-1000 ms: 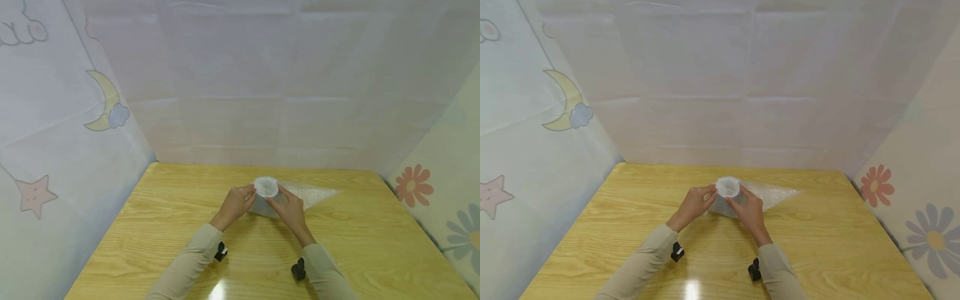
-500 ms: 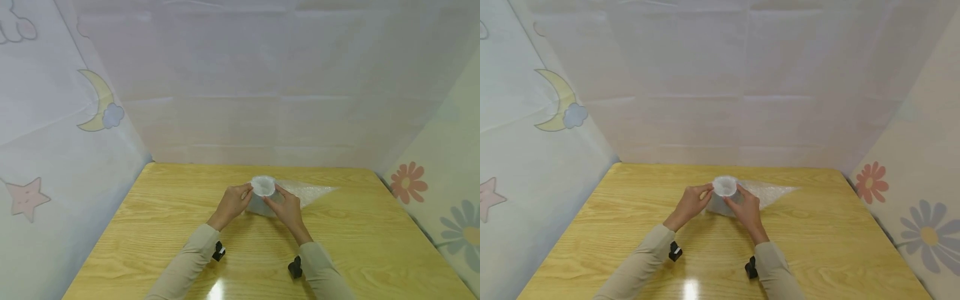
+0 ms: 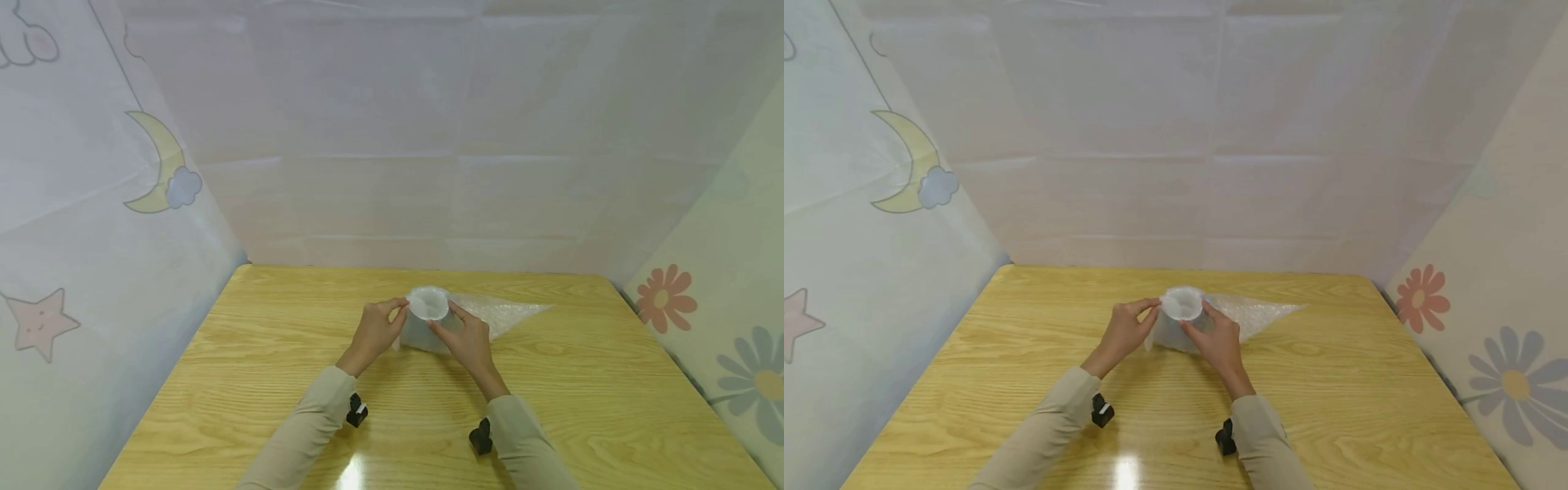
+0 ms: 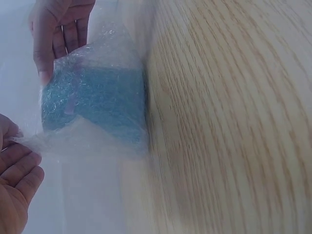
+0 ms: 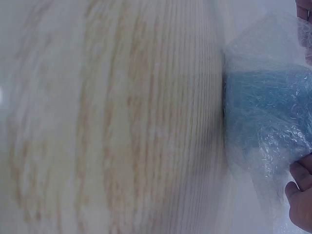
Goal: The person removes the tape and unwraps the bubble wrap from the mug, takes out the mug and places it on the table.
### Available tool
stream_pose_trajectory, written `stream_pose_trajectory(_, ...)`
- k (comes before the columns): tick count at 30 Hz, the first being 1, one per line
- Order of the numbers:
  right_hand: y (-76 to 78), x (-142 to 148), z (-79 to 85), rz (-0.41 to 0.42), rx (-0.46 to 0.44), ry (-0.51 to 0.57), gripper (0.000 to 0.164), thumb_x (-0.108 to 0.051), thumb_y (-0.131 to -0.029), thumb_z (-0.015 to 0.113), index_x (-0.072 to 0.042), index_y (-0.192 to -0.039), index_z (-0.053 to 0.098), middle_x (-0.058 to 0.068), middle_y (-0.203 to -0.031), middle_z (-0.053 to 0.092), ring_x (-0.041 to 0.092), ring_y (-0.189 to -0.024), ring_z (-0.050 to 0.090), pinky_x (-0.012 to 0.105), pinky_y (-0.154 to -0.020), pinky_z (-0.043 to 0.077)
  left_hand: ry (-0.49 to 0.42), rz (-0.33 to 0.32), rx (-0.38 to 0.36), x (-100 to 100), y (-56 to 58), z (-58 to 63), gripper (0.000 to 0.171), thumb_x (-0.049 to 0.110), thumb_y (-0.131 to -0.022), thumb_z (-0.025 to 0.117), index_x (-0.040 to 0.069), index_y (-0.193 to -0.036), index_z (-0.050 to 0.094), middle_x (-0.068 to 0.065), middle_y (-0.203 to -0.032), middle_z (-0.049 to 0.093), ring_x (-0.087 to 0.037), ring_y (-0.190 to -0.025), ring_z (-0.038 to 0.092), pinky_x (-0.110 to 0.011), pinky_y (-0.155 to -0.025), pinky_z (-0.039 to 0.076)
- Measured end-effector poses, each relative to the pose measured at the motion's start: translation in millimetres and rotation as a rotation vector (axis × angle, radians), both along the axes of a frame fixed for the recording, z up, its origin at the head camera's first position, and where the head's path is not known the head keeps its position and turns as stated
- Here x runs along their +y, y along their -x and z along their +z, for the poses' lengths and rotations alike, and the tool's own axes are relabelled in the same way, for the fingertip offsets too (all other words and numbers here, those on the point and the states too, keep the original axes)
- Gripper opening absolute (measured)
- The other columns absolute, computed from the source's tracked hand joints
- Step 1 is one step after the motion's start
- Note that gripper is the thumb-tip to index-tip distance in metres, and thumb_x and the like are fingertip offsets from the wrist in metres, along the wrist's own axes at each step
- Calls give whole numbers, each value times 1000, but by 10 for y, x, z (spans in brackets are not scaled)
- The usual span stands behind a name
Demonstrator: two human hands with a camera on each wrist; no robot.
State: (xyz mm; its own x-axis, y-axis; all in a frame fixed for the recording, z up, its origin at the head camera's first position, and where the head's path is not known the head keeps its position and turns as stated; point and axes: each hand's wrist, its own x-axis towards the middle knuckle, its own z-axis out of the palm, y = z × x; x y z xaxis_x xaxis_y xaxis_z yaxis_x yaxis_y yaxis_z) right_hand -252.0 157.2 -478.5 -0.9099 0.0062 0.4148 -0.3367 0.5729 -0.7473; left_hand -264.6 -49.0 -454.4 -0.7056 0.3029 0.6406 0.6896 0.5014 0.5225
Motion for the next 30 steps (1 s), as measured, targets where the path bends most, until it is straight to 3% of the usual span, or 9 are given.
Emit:
stream_pose_trajectory(4,9,3,-10,3,21,-5,71,-39,-81,79,6,-130,56,29,-116,61,5,-48,28,39,-72,49,-21,12,-9,-13,10,-1,17,1,-92,64,-6,-106,71,-18,-105,69,8,-35,12,-29,-59,54)
stream_pose_trajectory(7,6,2,-11,8,29,-3,70,-36,-81,80,7,-130,56,28,-125,55,9,-51,31,42,-75,50,-6,18,-5,-12,13,-1,17,0,-92,65,-6,-107,71,-18,-107,69,4,-38,31,-35,-71,57)
stream_pose_trajectory(9,5,5,-12,8,34,-9,69,-36,-82,79,7,-130,56,28,-124,56,7,-49,30,41,-74,50,21,15,4,-6,5,11,19,0,-91,65,-5,-108,70,-18,-109,68,-5,-44,48,-33,-73,57)
stream_pose_trajectory(11,-1,10,-5,10,33,-15,70,-37,-82,79,8,-131,55,30,-115,61,5,-43,20,36,-66,49,71,9,18,5,-2,29,20,1,-91,65,-5,-110,69,-19,-112,67,-17,-67,67,-32,-78,56)
stream_pose_trajectory(15,-11,15,9,4,24,-17,71,-39,-82,79,6,-132,55,22,-82,65,0,-38,13,27,-46,38,212,-6,56,44,1,79,24,4,-92,65,-4,-115,68,-20,-119,64,-30,-111,61,-36,-90,51)
stream_pose_trajectory(17,-11,15,8,2,23,-13,70,-38,-82,79,6,-132,55,21,-80,65,1,-37,12,28,-44,36,275,-12,83,64,7,101,26,5,-92,65,-3,-116,67,-20,-121,63,-30,-115,59,-37,-92,50)
stream_pose_trajectory(22,7,13,-27,-1,41,-18,69,-37,-82,79,6,-131,56,28,-110,64,1,-41,20,35,-63,51,365,-14,167,84,32,147,27,4,-89,68,-4,-116,67,-21,-120,63,-30,-112,61,-36,-87,52)
stream_pose_trajectory(28,5,1,-36,1,17,-14,71,-40,-82,78,4,-133,55,21,-82,66,-1,-36,12,28,-53,44,457,-40,183,79,77,218,28,6,-89,69,-3,-116,67,-19,-120,64,-29,-111,62,-33,-82,54)
stream_pose_trajectory(30,2,0,-33,2,14,-7,72,-40,-82,78,4,-133,55,22,-83,66,-2,-36,11,30,-55,46,502,-53,167,82,82,240,28,7,-91,68,-3,-117,66,-18,-121,63,-29,-113,60,-33,-85,53)
